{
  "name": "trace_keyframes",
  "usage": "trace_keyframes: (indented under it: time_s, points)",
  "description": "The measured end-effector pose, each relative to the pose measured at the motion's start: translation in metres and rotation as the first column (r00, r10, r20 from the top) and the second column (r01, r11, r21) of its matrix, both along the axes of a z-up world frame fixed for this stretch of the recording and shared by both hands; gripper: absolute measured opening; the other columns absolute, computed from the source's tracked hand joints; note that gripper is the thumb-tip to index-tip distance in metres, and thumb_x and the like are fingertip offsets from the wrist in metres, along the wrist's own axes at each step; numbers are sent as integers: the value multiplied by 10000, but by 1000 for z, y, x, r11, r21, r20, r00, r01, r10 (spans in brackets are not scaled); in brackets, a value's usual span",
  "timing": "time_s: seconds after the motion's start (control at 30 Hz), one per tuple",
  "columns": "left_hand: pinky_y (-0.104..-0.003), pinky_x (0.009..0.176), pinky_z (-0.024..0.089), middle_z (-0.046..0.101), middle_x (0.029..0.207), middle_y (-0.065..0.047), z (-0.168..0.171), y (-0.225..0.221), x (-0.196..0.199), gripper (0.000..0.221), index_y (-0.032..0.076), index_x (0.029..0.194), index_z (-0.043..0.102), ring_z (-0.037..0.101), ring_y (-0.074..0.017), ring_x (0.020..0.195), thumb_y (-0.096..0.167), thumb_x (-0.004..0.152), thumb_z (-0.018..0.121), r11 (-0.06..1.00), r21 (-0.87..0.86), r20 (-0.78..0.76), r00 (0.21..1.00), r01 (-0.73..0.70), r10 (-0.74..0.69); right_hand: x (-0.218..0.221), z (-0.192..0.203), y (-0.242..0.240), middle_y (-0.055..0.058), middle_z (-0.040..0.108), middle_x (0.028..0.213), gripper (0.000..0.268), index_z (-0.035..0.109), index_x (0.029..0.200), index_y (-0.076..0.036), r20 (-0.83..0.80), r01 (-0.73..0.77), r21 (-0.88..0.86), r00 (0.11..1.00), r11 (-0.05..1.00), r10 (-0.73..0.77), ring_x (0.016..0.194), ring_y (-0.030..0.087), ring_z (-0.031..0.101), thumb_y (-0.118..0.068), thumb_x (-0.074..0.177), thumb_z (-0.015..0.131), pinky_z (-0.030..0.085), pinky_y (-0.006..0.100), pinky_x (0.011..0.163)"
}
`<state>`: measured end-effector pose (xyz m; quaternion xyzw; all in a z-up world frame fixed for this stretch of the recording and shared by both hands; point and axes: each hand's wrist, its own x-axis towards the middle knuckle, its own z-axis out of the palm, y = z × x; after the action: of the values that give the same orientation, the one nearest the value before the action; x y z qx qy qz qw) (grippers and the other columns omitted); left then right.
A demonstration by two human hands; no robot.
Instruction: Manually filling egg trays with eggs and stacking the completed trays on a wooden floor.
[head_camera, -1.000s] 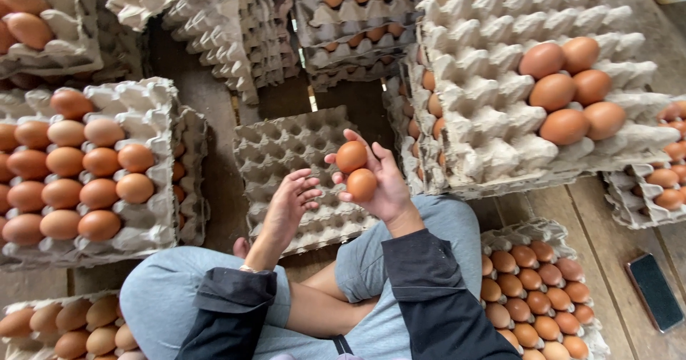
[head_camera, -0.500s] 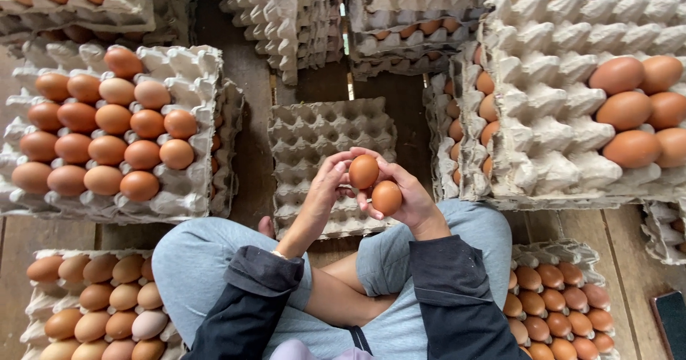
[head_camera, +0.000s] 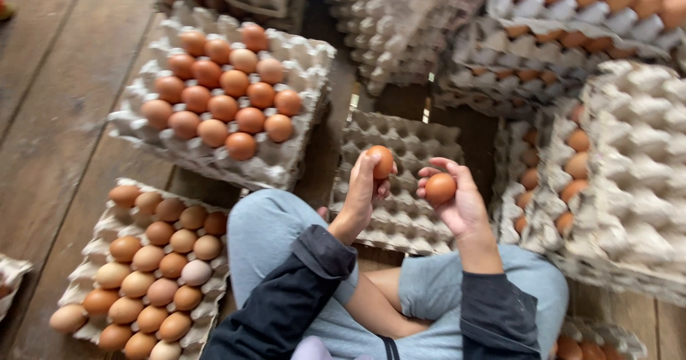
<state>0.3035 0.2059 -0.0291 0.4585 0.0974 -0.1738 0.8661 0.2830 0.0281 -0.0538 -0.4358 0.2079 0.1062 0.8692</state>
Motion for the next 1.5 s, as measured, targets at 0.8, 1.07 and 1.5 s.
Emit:
trace_keyframes:
  time_s: [0.8,1.07,1.5]
  points:
    - [-177,438,305,460,785,-96,51,71,32,343,153,1204,428,350,-104,554,348,934,347,636,-80,-58,640,-768,766,178,61,175,140,461,1290,426,434,1328,-170,135,30,-985,738,168,661,1243,345,347,-204,905,392,300,545,963]
    - [-181,431,331,549,905,-154,40,81,50,488,209,1290,269,566,-186,650,356,876,480,766,-225,-115,797,-602,593,121,145,173,218,565,1163,612,474,1305,-120,33,-504,-838,338,211,940,989,239,521,-178,732,682,490,369,780]
    - [-200,472,360,513,857,-85,30,67,38,282,101,1145,344,438,-115,619,289,934,331,691,-40,-81,692,-722,718,205,70,205,139,543,905,366,462,1190,-146,405,16,-657,851,753,336,789,187,620,-145,850,598,554,249,602]
